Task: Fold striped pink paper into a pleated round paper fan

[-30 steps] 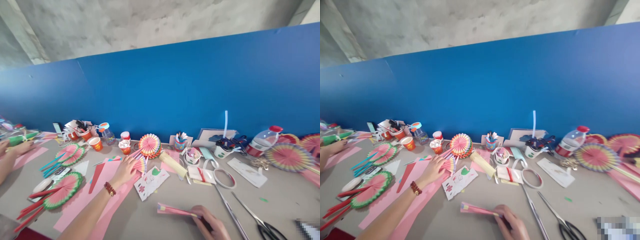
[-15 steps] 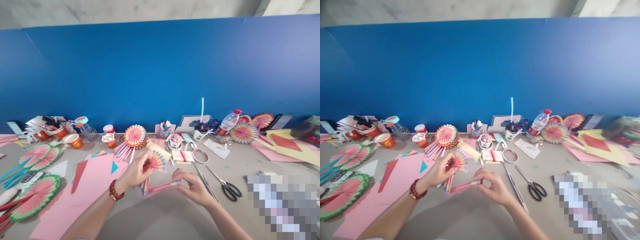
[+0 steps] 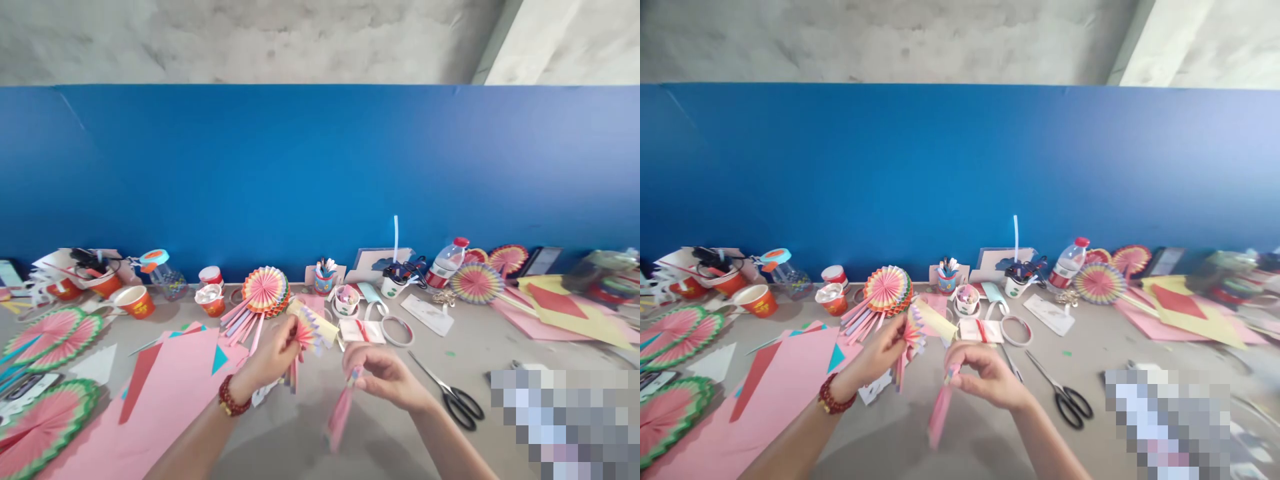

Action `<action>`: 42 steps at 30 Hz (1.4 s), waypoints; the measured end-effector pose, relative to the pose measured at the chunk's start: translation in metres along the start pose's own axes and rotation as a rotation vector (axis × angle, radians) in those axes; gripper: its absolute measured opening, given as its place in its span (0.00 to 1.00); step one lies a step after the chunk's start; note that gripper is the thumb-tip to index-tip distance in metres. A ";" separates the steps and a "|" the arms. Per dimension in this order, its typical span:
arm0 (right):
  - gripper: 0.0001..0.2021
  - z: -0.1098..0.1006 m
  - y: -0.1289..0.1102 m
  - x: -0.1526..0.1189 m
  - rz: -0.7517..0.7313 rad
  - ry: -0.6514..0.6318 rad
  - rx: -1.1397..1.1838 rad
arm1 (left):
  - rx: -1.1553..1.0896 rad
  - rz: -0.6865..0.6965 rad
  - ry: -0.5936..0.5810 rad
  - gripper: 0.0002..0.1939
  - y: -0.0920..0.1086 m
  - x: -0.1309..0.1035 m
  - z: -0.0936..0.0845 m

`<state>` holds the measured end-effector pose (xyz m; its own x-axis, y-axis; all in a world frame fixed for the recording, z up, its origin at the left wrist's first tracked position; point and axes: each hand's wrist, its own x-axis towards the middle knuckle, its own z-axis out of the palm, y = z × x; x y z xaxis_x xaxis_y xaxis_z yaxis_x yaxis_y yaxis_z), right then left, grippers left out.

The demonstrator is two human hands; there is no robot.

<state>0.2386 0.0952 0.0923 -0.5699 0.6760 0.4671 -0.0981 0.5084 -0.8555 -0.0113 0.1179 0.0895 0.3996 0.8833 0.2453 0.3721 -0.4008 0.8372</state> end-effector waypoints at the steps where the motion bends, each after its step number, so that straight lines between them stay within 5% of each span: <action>1: 0.07 0.002 -0.005 0.002 -0.001 -0.050 0.019 | -0.055 -0.010 -0.003 0.04 -0.002 0.003 0.000; 4: 0.06 0.010 -0.016 0.011 -0.007 -0.116 0.003 | -0.203 -0.045 -0.059 0.03 -0.002 0.007 0.006; 11: 0.05 0.008 -0.002 0.022 -0.004 0.122 -0.011 | -0.348 -0.072 -0.197 0.13 0.009 -0.001 0.019; 21: 0.12 0.029 0.003 0.016 0.153 0.311 0.297 | -0.045 -0.041 0.062 0.20 0.016 0.000 0.022; 27: 0.10 0.039 0.007 0.019 0.127 0.440 0.107 | -0.018 0.006 0.040 0.17 0.022 -0.010 0.028; 35: 0.04 0.040 -0.010 0.019 -0.074 0.495 -0.106 | 0.106 0.251 -0.001 0.12 0.027 -0.022 0.023; 42: 0.08 0.040 -0.010 0.016 -0.053 0.518 -0.157 | 0.185 0.392 -0.018 0.18 0.028 -0.026 0.020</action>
<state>0.1979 0.0797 0.0995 -0.0869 0.8013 0.5919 0.0296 0.5960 -0.8025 0.0053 0.0785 0.0971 0.5543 0.6519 0.5174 0.3323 -0.7433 0.5806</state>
